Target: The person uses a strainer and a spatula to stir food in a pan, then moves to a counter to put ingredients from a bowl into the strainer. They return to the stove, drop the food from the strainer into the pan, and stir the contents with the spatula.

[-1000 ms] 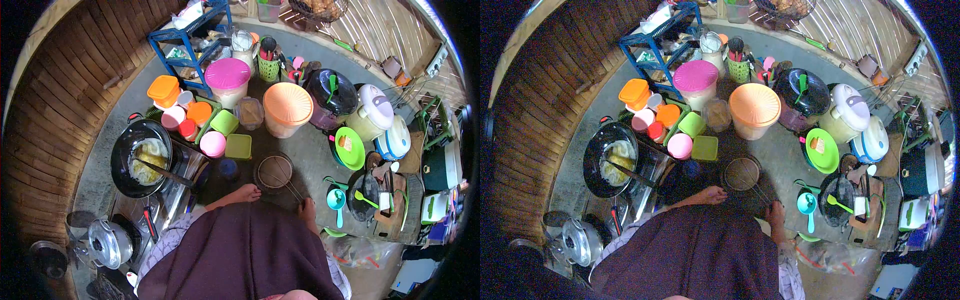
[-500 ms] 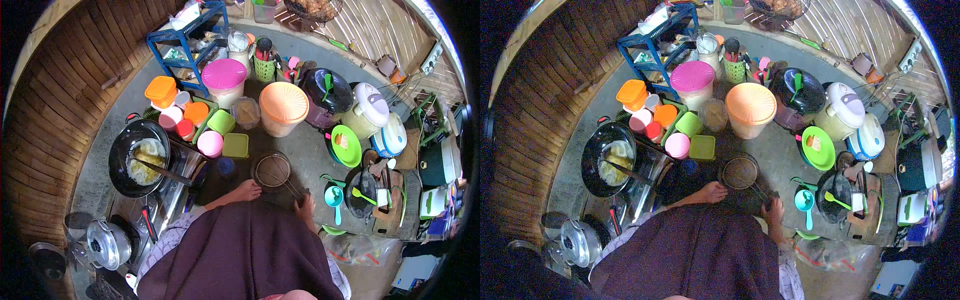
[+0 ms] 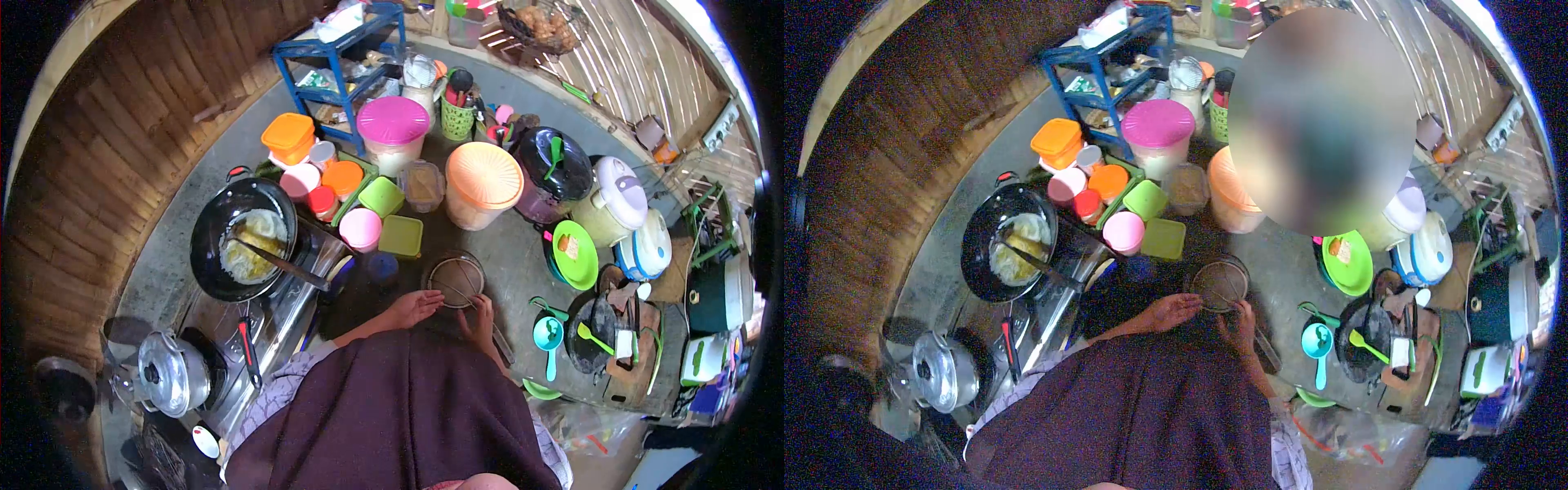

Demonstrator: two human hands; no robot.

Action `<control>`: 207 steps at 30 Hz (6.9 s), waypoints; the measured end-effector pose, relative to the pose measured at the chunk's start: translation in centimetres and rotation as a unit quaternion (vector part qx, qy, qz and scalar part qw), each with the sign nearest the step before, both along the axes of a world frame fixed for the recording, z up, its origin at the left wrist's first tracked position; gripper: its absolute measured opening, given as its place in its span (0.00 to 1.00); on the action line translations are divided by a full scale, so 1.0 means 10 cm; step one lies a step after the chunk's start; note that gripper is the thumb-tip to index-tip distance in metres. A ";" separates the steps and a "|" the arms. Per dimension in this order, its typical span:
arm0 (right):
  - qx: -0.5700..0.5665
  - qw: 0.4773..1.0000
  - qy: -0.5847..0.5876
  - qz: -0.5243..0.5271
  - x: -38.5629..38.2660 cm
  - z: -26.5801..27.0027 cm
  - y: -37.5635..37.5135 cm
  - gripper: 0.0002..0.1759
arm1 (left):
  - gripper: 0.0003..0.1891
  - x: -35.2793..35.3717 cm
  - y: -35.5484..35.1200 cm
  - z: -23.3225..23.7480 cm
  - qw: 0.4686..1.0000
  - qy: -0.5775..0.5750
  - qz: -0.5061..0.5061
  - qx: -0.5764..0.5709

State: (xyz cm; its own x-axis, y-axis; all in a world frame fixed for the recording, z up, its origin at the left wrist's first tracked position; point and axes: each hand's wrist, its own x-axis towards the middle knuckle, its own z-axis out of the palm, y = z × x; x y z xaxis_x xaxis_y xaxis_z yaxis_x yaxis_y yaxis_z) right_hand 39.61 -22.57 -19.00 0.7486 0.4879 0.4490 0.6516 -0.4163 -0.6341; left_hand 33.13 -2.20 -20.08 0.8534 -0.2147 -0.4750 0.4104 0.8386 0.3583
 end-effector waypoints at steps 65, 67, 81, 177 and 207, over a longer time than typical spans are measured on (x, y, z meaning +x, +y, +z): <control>-0.255 0.848 -0.099 0.454 -0.08 3.13 2.14 0.18 | 0.15 -3.28 0.99 1.30 0.800 0.087 0.549 0.226; -0.255 0.845 -0.117 0.455 -0.04 3.14 2.17 0.18 | 0.18 -3.24 0.99 1.30 0.787 0.107 0.540 0.278; -0.155 0.838 -0.083 0.517 -0.07 2.36 2.84 0.17 | 0.20 -3.23 0.86 1.48 0.764 0.192 0.508 0.348; -0.140 0.872 0.044 0.467 -0.60 1.70 3.07 0.21 | 0.20 -3.16 0.78 1.40 0.735 0.229 0.479 0.422; -0.113 0.899 0.197 0.373 0.06 2.33 1.88 0.21 | 0.18 -3.14 0.78 1.40 0.741 0.218 0.494 0.400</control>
